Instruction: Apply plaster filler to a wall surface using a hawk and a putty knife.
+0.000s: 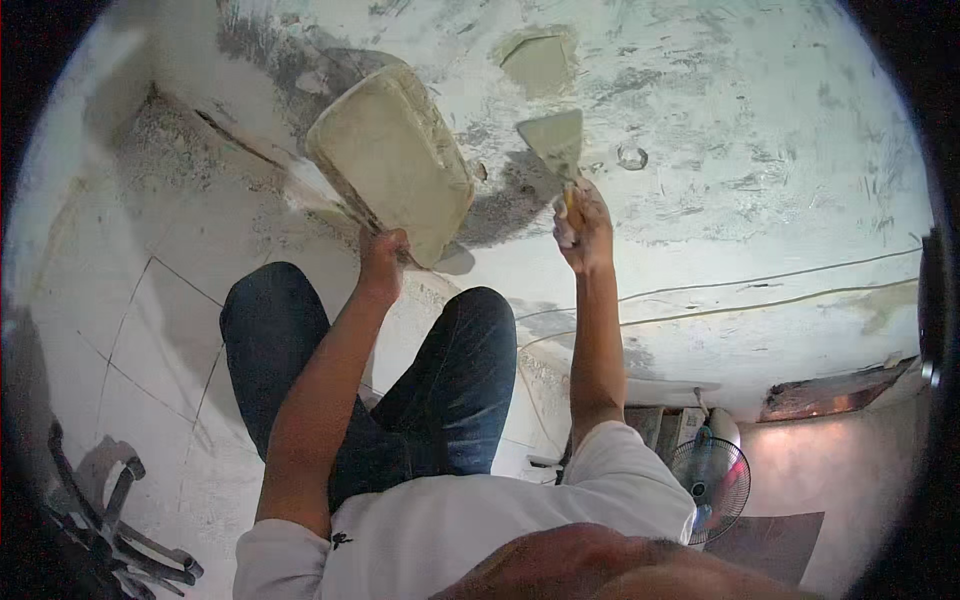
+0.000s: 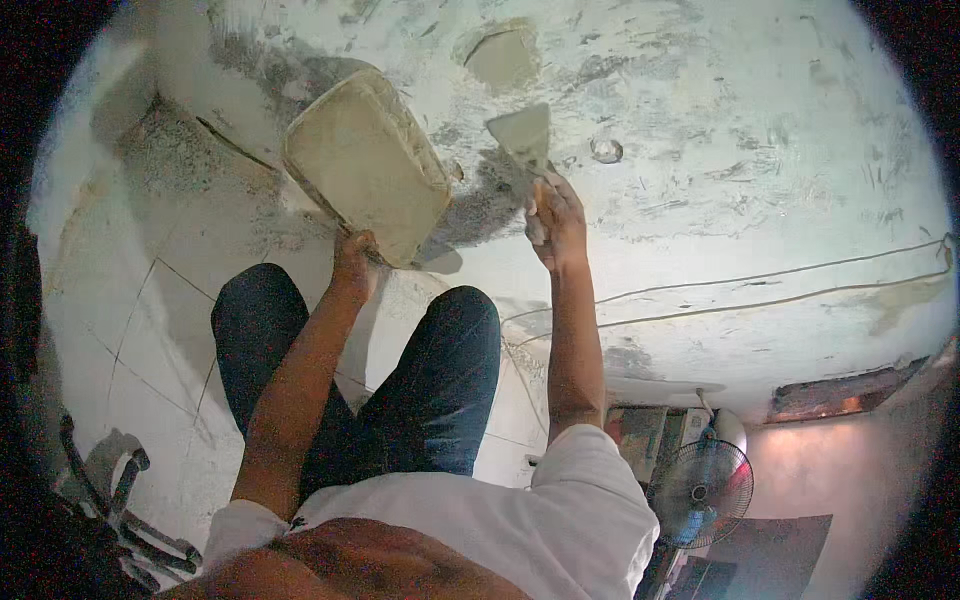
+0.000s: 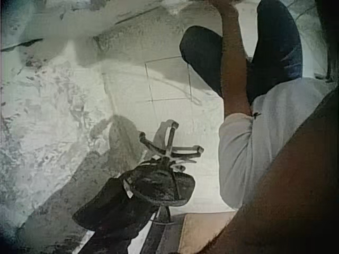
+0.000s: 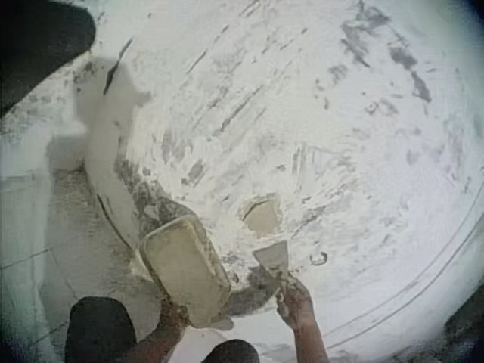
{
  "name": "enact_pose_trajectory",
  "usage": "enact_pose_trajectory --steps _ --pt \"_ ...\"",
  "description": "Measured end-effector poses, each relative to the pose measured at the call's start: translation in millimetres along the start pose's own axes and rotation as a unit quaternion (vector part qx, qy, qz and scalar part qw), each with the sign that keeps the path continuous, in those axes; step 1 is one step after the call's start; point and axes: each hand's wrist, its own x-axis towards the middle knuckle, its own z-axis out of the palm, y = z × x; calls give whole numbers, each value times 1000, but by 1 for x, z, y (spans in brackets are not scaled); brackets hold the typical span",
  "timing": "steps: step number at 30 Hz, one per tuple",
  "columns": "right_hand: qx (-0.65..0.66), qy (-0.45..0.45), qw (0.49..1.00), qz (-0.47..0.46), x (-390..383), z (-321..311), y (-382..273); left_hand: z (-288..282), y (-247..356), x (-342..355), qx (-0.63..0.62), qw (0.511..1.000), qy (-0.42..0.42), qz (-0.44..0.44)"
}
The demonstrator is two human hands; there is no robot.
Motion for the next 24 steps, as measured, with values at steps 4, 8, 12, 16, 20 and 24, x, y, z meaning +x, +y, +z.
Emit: enact_pose_trajectory --steps 4,8,12,16,20,24 --pt "118 8 993 16 30 25 3 -1 -3 3 19 999 -22 32" --pt "149 -22 989 -2 56 44 2 -9 -7 10 64 998 -18 16" --pt "150 -62 987 15 69 50 -1 -12 -8 8 111 994 12 -14" --pt "129 -80 988 -21 82 61 -13 -8 -11 7 45 998 -32 27" --pt "205 -136 969 -28 72 66 -37 -10 -16 11 42 997 -22 63" --pt "150 -150 965 -155 42 54 -53 -19 -16 14 53 998 -14 22"
